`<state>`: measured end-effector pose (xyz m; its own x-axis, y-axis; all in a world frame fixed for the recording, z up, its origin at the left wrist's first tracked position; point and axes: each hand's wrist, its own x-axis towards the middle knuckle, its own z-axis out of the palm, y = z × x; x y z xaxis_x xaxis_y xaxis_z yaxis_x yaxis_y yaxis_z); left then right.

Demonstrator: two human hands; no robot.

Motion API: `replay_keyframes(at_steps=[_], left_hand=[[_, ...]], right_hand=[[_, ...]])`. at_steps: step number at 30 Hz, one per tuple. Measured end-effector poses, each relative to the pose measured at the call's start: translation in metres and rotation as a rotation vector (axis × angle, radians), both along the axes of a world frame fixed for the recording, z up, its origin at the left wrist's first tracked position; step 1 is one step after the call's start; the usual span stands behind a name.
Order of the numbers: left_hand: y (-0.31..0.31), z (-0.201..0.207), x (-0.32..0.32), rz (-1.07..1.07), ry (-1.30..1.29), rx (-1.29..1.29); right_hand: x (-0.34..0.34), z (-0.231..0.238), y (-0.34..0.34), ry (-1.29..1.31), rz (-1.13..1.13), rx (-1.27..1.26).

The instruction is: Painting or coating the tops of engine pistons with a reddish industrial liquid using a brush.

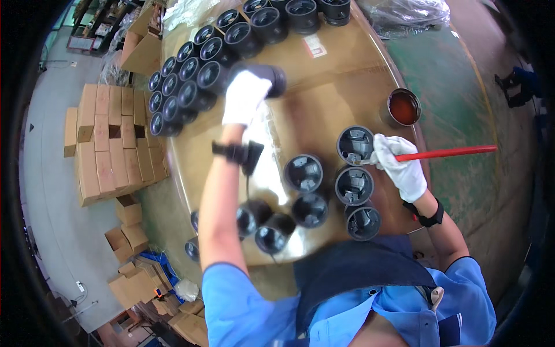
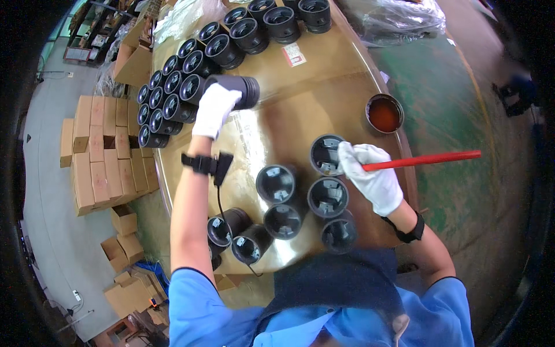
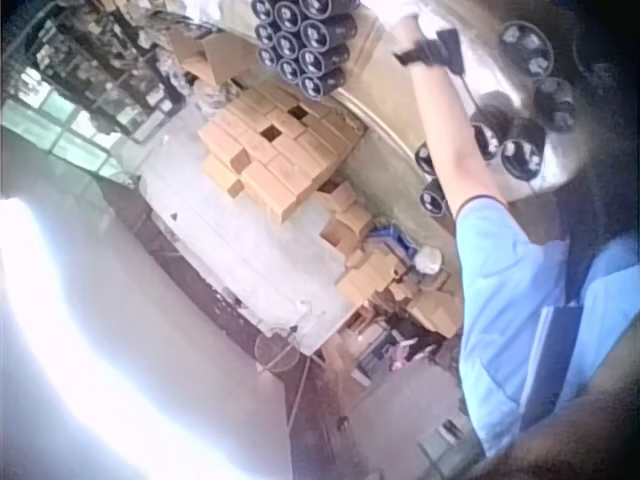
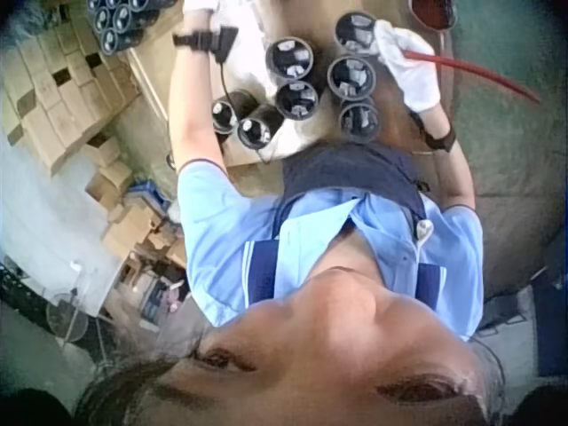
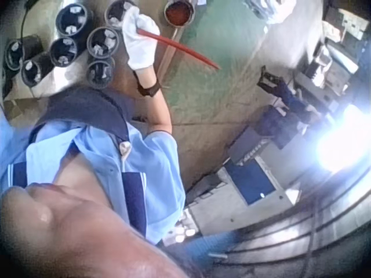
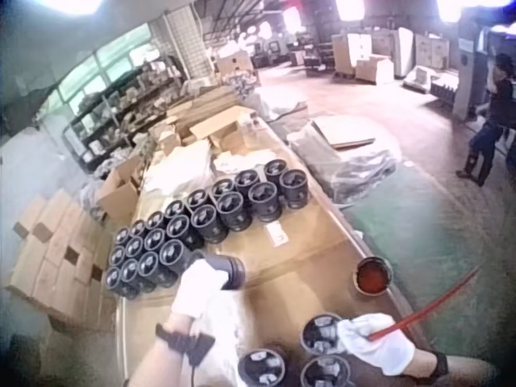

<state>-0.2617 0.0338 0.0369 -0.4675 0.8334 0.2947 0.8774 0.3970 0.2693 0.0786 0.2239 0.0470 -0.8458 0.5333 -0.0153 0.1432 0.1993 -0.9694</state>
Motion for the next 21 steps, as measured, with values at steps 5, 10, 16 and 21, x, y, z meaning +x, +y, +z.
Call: replay_keyframes(at_steps=[5,10,16,21], left_hand=[[0.036,-0.025,-0.076,0.253,0.077,-0.351],[0.046,-0.033,-0.075,0.423,0.133,-0.313],[0.04,-0.015,0.031,0.33,0.002,0.02],[0.036,0.051,0.195,-0.265,-0.494,-0.055]], right_hand=[[-0.001,0.004,0.008,-0.132,-0.207,-0.224],[-0.001,-0.008,0.015,-0.138,-0.256,-0.23],[0.008,-0.015,0.049,-0.121,-0.231,-0.278],[0.024,-0.03,0.099,-0.076,-0.41,-0.39]])
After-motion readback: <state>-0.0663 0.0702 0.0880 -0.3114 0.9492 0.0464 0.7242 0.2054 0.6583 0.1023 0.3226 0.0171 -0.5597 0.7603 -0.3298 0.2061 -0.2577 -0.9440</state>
